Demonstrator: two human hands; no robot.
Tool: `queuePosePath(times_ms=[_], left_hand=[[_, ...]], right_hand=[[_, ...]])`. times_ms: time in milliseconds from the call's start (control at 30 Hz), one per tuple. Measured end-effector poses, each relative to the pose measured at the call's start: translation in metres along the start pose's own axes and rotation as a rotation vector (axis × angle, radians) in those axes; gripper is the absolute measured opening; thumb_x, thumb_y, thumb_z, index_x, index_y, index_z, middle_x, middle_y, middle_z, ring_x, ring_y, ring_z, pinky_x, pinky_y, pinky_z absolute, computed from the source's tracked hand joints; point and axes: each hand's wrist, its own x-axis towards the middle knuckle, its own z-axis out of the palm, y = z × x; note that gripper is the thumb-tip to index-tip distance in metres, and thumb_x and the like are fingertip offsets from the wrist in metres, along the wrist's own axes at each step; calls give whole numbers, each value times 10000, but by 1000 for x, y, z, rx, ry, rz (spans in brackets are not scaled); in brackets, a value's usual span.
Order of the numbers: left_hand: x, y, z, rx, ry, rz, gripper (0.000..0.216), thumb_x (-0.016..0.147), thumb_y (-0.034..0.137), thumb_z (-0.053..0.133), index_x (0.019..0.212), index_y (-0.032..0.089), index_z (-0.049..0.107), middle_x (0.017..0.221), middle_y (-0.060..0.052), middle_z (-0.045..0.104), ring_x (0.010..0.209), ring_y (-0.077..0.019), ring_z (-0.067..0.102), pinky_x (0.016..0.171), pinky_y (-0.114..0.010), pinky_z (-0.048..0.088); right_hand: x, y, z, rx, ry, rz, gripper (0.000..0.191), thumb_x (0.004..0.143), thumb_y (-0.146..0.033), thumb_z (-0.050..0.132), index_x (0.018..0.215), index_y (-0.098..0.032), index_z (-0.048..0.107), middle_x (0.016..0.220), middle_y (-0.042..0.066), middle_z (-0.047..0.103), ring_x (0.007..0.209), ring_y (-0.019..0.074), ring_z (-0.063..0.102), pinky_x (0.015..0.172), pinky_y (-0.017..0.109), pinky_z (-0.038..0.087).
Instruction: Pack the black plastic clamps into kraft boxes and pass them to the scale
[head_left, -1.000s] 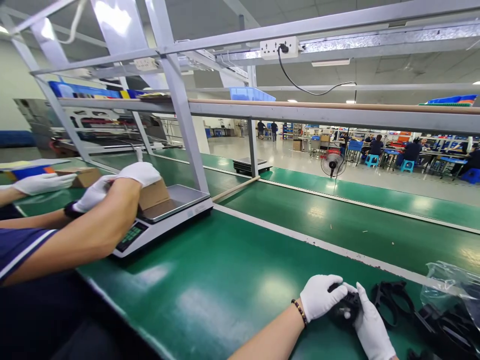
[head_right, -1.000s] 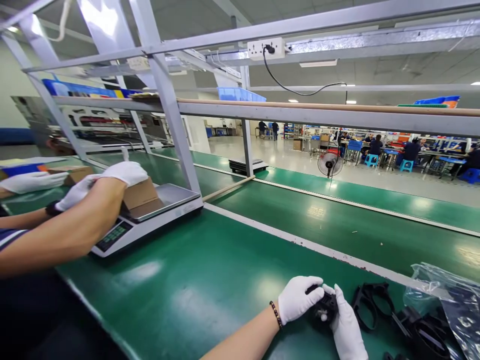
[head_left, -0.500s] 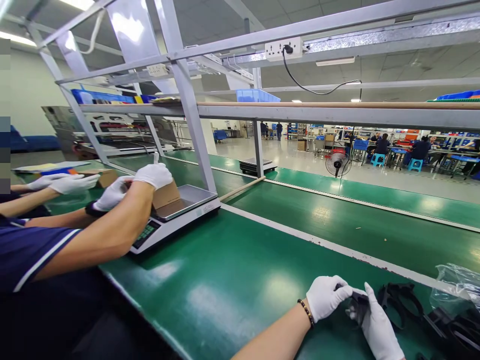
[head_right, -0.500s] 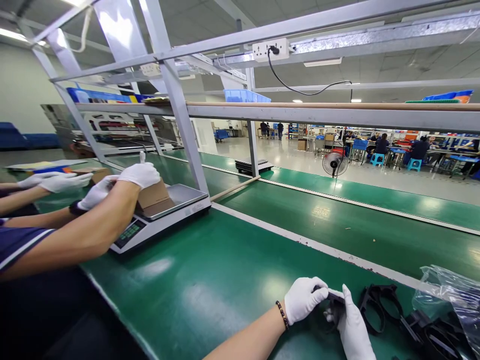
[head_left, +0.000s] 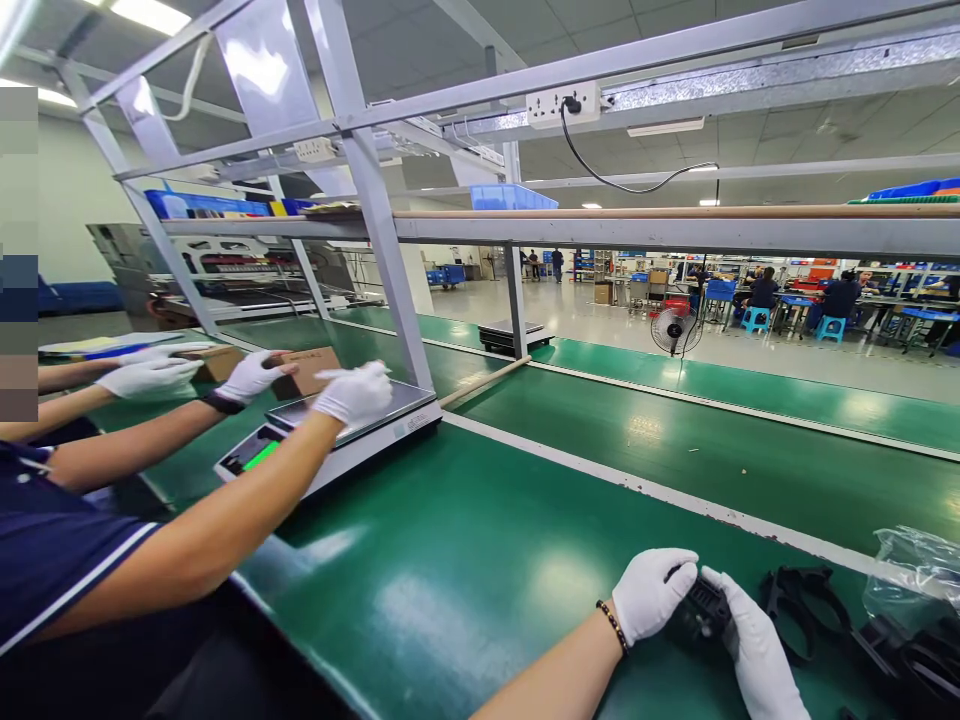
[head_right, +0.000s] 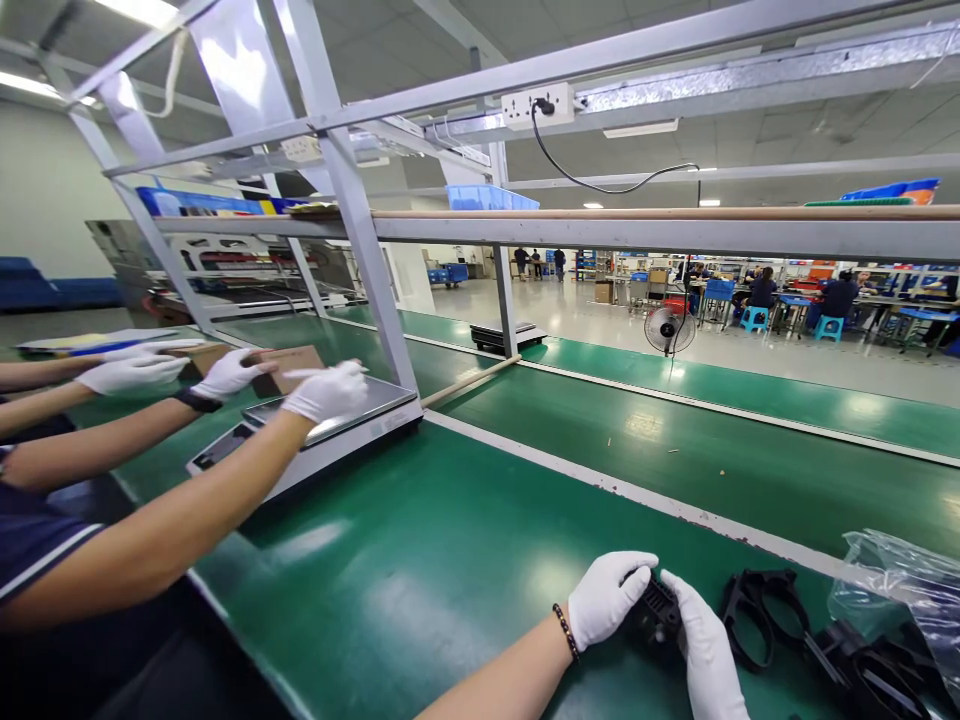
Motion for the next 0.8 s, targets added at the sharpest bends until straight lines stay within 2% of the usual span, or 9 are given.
queuePosePath(times_ms=[167,267,367,433,567,800], left_hand=[[5,-8,7,57,46,-65,452,969,378,309,1286,203,579,1284,-60,633,1189,-188,578,1065,-345,441],[10,-16,11,119,52,-106,437,951,303,324,1302,187,557,1270,-85,633,1167,-211,576,1052,-386,441],[13,-20,13,178,-17,-105,362,888,245,418,1164,204,649,1117,-77,695,1041,-231,623,974,-392,479],[13,-22,14,213,-66,-100,329,856,222,449,1087,216,684,1032,-72,712,979,-238,633,932,-392,488],[12,-22,15,254,-110,-109,353,864,221,421,1115,218,669,1050,-78,699,981,-244,619,911,-390,479],[13,-21,13,264,-144,-130,365,874,222,399,1143,228,646,1061,-79,687,1001,-248,606,922,-389,459]], right_hand=[[-9,-8,6,-355,129,-102,578,791,-640,588,1156,-203,685,1228,91,641,1174,305,576,1015,435,481],[-9,0,11,-642,219,-317,566,791,-662,577,1134,-227,692,1201,88,655,1188,338,552,1049,527,416],[-6,14,14,-922,193,-568,498,842,-642,523,1043,-232,721,1070,91,705,1114,347,593,1104,618,268],[-4,21,15,-1038,157,-658,469,888,-601,474,1028,-228,722,1003,97,719,1040,331,632,1097,634,252],[-2,29,14,-1123,112,-709,461,904,-565,476,1102,-211,694,1012,112,714,1007,316,649,1062,623,318],[-4,29,15,-1086,100,-669,496,901,-583,480,1183,-213,653,1088,110,696,1027,311,644,1032,583,392]])
